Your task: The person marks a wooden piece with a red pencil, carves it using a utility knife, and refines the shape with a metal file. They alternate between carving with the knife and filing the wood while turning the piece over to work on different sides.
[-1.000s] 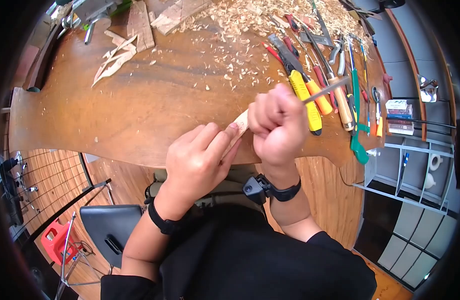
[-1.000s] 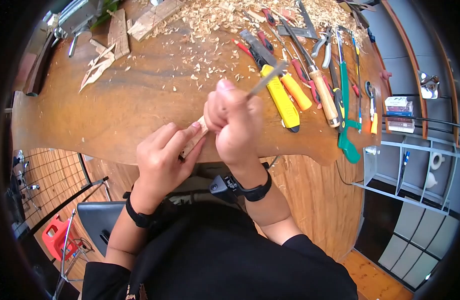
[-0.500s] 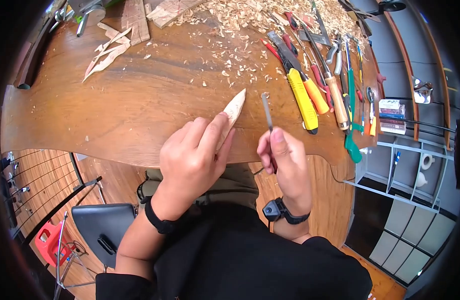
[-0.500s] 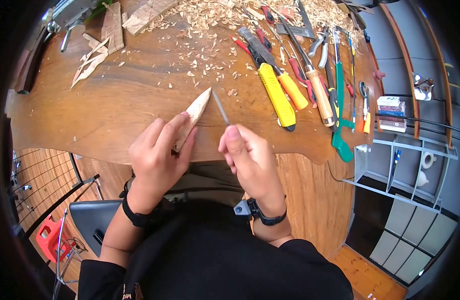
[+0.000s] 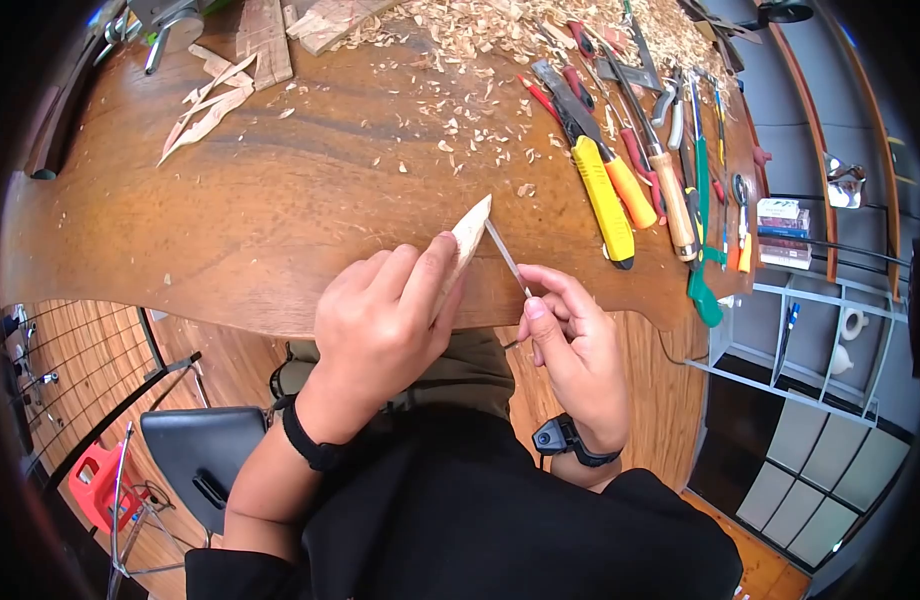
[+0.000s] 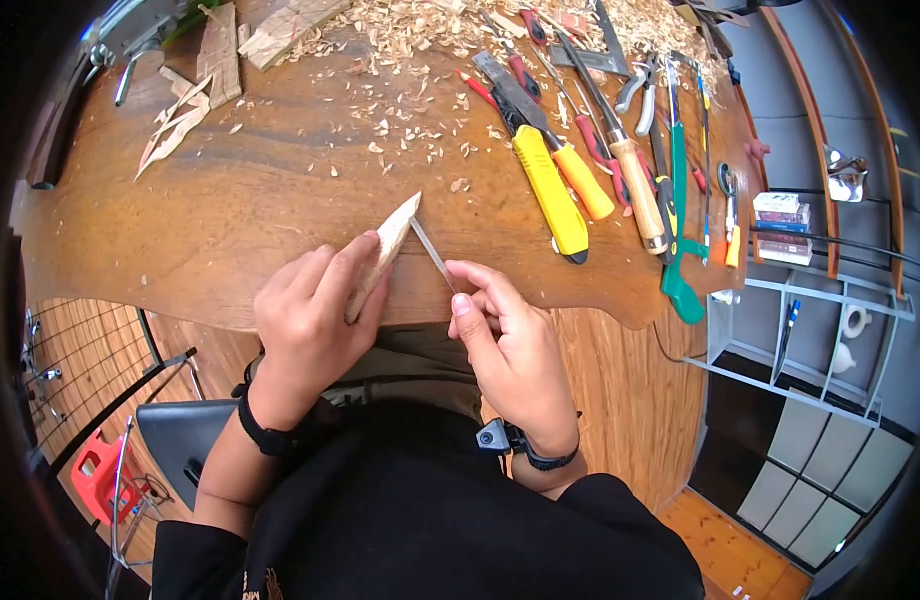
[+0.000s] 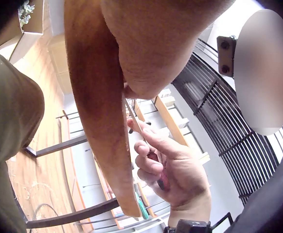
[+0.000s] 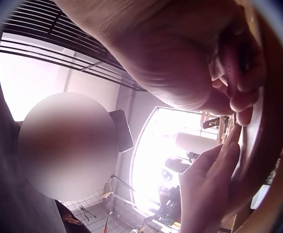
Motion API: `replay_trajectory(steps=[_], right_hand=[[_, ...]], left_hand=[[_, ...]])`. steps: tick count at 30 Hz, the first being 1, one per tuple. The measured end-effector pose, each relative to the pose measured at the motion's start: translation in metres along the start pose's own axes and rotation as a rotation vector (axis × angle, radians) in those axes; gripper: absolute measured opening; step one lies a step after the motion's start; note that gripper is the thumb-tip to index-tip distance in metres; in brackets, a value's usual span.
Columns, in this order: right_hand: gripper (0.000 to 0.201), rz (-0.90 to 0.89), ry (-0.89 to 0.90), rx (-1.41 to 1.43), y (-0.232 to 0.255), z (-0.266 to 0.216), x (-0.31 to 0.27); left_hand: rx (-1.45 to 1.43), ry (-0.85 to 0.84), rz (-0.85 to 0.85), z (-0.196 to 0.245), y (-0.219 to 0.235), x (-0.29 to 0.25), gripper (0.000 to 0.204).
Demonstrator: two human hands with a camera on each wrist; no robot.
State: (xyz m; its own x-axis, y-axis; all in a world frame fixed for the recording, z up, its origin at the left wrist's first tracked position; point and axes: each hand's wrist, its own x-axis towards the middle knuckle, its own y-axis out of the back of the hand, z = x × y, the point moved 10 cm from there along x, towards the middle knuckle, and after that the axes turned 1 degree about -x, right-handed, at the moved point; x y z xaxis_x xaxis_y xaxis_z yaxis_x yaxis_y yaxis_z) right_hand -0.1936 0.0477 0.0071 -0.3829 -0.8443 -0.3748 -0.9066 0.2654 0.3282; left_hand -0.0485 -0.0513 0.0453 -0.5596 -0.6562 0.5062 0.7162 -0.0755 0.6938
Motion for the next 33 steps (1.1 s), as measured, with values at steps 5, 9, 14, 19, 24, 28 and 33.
replay_trajectory(steps=[5,9,14,19,24,28,33], right_hand=[[0.036,0.006,0.013,-0.015,-0.0009,-0.0017,0.0001],[0.032,0.024,0.027,-0.044,0.0015,-0.0023,-0.0030],[0.033,0.055,0.034,-0.035,0.0061,-0.0019,-0.0073],[0.033,0.045,0.043,-0.037,0.0070,-0.0006,-0.0066],[0.032,0.058,0.068,-0.046,0.0078,0.0000,-0.0053],[0.032,0.057,0.098,-0.054,0.0074,0.0027,-0.0047],[0.032,0.056,0.114,-0.101,0.0067,0.0015,-0.0042]], left_hand=[[0.009,-0.001,0.010,0.0028,0.0015,0.0023,0.029],[0.003,0.011,0.013,0.0033,0.0007,0.0023,0.020],[-0.001,0.028,0.030,0.0017,0.0012,0.0020,0.016],[0.005,0.039,0.029,0.0012,0.0016,0.0019,0.015],[0.005,0.045,0.035,0.0006,0.0011,0.0019,0.014],[-0.005,0.062,0.066,-0.0010,0.0030,0.0018,0.017],[0.005,0.041,0.088,-0.0010,0.0046,0.0028,0.020]])
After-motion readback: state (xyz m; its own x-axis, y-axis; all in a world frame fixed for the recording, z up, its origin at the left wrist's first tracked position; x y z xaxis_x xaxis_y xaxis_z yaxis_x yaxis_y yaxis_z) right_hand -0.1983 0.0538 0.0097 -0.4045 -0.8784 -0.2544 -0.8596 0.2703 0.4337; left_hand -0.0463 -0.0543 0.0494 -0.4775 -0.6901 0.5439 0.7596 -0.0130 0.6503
